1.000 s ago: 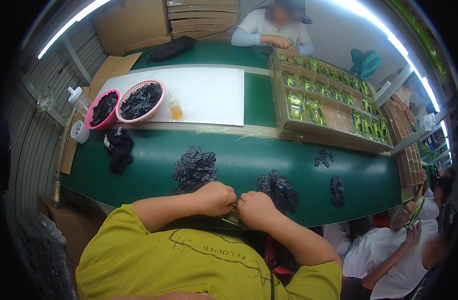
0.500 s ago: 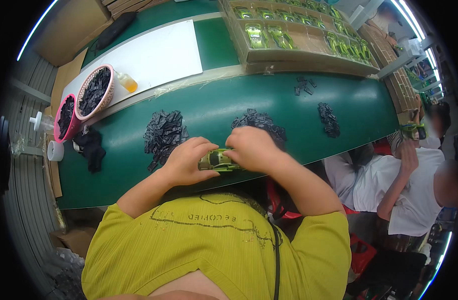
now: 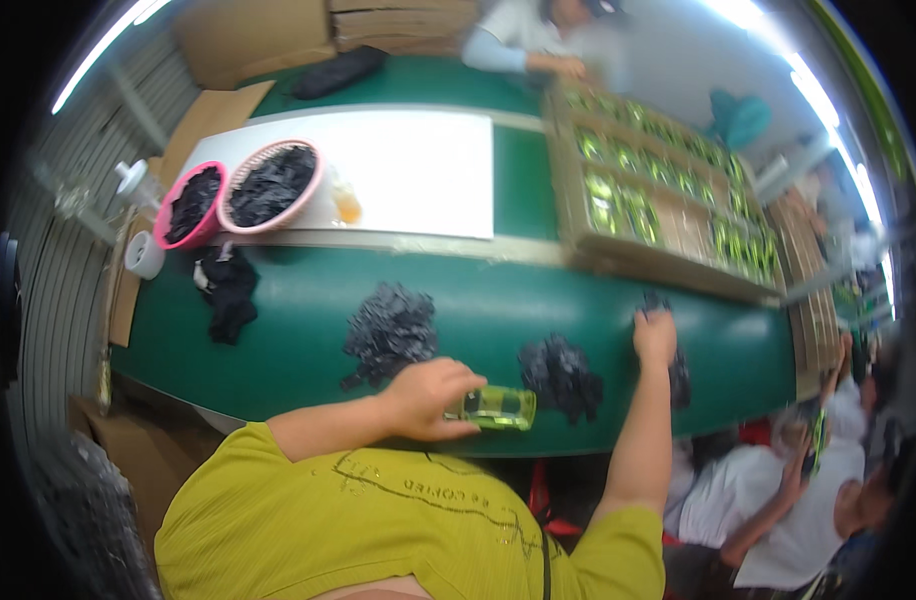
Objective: The person attaches plastic pieces onto toy car shells by hand and places the shells into a tray. The person then applies liquid to small plastic parts using a squeeze bottle and places them onto a sheet.
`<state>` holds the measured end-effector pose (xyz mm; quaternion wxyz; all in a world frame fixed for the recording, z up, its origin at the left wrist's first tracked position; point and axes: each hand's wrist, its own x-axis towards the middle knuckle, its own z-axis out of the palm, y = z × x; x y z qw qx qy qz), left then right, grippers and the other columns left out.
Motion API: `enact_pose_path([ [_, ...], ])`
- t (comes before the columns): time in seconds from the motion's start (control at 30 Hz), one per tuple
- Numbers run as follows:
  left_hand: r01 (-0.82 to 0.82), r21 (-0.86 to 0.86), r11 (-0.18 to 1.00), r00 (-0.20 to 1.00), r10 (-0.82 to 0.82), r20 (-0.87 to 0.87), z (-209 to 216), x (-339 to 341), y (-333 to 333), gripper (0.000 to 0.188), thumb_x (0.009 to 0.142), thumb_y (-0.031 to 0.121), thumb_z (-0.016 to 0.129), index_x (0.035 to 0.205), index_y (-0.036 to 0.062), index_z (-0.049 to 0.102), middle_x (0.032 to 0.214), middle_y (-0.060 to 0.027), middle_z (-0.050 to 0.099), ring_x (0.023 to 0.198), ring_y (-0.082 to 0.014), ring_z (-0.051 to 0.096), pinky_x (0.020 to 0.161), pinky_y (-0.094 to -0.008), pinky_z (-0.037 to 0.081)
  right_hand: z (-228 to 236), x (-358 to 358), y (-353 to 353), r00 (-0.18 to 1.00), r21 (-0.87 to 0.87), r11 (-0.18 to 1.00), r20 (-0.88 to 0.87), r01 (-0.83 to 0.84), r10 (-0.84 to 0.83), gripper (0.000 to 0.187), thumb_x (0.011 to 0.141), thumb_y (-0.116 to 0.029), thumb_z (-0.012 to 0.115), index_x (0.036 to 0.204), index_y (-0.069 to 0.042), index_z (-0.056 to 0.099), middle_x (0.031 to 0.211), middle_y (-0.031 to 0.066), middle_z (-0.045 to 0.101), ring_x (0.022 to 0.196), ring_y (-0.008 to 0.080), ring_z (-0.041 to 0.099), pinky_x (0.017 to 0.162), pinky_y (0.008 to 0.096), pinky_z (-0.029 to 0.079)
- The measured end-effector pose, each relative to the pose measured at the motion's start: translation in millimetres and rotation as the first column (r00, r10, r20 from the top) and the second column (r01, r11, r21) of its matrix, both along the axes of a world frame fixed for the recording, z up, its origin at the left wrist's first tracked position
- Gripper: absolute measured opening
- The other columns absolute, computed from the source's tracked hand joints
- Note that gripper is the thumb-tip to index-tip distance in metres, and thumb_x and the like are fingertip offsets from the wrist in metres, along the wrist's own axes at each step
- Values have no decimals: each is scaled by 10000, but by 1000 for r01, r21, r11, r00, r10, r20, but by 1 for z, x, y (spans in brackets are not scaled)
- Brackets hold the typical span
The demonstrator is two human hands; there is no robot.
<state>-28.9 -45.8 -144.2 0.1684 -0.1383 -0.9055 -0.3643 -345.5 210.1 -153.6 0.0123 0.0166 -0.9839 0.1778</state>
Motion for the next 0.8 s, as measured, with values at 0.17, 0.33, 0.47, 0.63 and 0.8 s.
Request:
enact_pose_path([
  [0.17,11,15,1000,997,-12,82,7,12,-2,555,705,290,761,1144,23,552,1017,-116,582,939,-299,568,761,-376,504,-6,3,8,1000,-221,975,17,24,-21,280,747,-215,748,883,0,632,858,145,664,837,273,637,784,374,484],
  [0.33,18,-10,1000,993,-17,114,9,9,-1,590,670,195,769,1183,26,532,1069,-107,567,982,-285,551,794,-369,506,18,18,8,994,-592,806,73,-22,81,167,772,-117,737,803,5,628,673,45,607,590,121,551,576,255,445],
  [0.47,-6,-31,1000,994,10,111,8,5,-7,590,668,166,759,1192,26,526,1082,-106,562,984,-285,547,795,-365,505,70,103,-30,892,-753,574,-38,-322,449,68,799,-14,692,847,8,648,674,9,603,581,65,533,556,202,425],
  [0.63,-26,-26,999,997,28,71,11,4,-9,576,665,155,753,1190,49,540,1088,-106,576,953,-287,560,781,-361,502,85,191,-49,577,-483,442,-173,-756,798,105,786,25,670,889,6,684,751,68,629,654,147,598,590,246,455],
  [0.8,-34,-21,999,997,35,69,8,14,0,582,661,169,767,1199,85,561,1072,-94,576,954,-281,558,768,-359,504,55,231,-52,453,-224,401,-287,-888,844,121,732,-23,714,849,-28,681,752,103,619,644,259,612,580,321,481],
])
